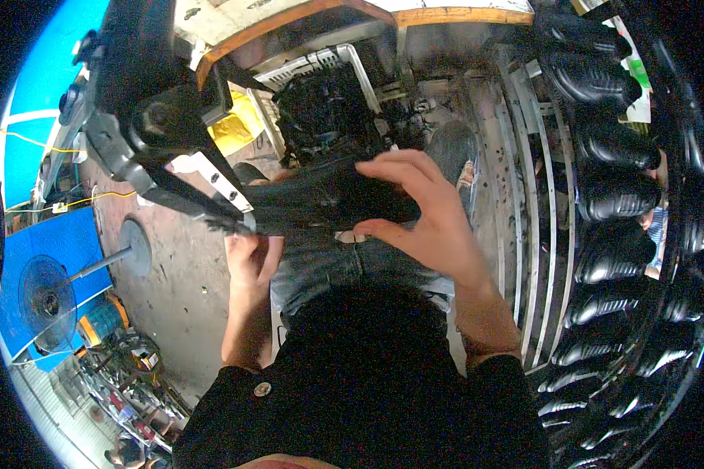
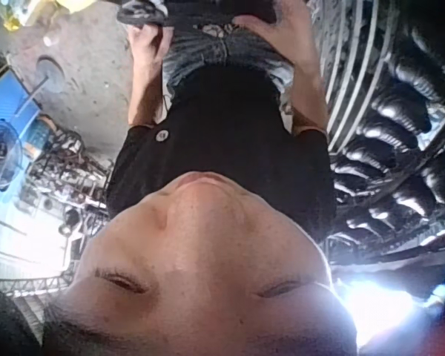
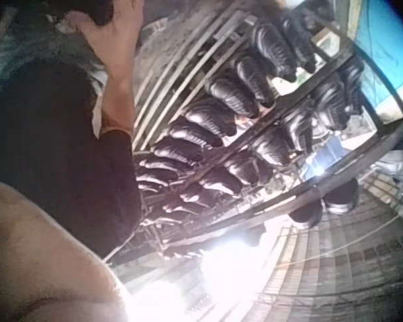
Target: Manually press the soles of shoes onto the uppers using a specialized industrial press machine.
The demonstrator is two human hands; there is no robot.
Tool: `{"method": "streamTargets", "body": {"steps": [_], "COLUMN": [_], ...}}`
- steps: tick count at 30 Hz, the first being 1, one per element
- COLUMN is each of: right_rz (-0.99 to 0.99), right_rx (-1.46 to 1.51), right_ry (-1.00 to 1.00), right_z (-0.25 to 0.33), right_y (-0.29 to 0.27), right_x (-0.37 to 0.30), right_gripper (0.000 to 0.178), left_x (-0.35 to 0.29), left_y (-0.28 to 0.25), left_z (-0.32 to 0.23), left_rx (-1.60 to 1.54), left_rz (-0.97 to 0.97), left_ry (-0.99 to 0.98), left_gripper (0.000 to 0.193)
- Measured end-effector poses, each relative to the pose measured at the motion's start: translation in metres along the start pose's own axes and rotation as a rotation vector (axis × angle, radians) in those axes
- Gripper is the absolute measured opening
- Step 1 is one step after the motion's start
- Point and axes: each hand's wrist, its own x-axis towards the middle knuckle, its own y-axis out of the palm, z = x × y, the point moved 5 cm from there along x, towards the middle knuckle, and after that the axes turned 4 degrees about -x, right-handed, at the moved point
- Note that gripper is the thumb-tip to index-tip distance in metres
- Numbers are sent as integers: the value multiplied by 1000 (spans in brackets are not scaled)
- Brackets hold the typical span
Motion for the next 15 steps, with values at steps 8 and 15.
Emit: {"method": "streamTargets", "body": {"steps": [8,15], "right_rz": [-29,-154], "right_rx": [24,-6], "right_ry": [-46,-266], "right_z": [6,26], "right_y": [20,40], "right_x": [-12,0], "right_gripper": [46,33], "left_x": [-8,-11], "left_y": [-3,7], "left_z": [6,9], "left_rx": [-61,-13], "left_rz": [-85,-75], "left_ry": [-42,-22], "left_gripper": [92,86]}}
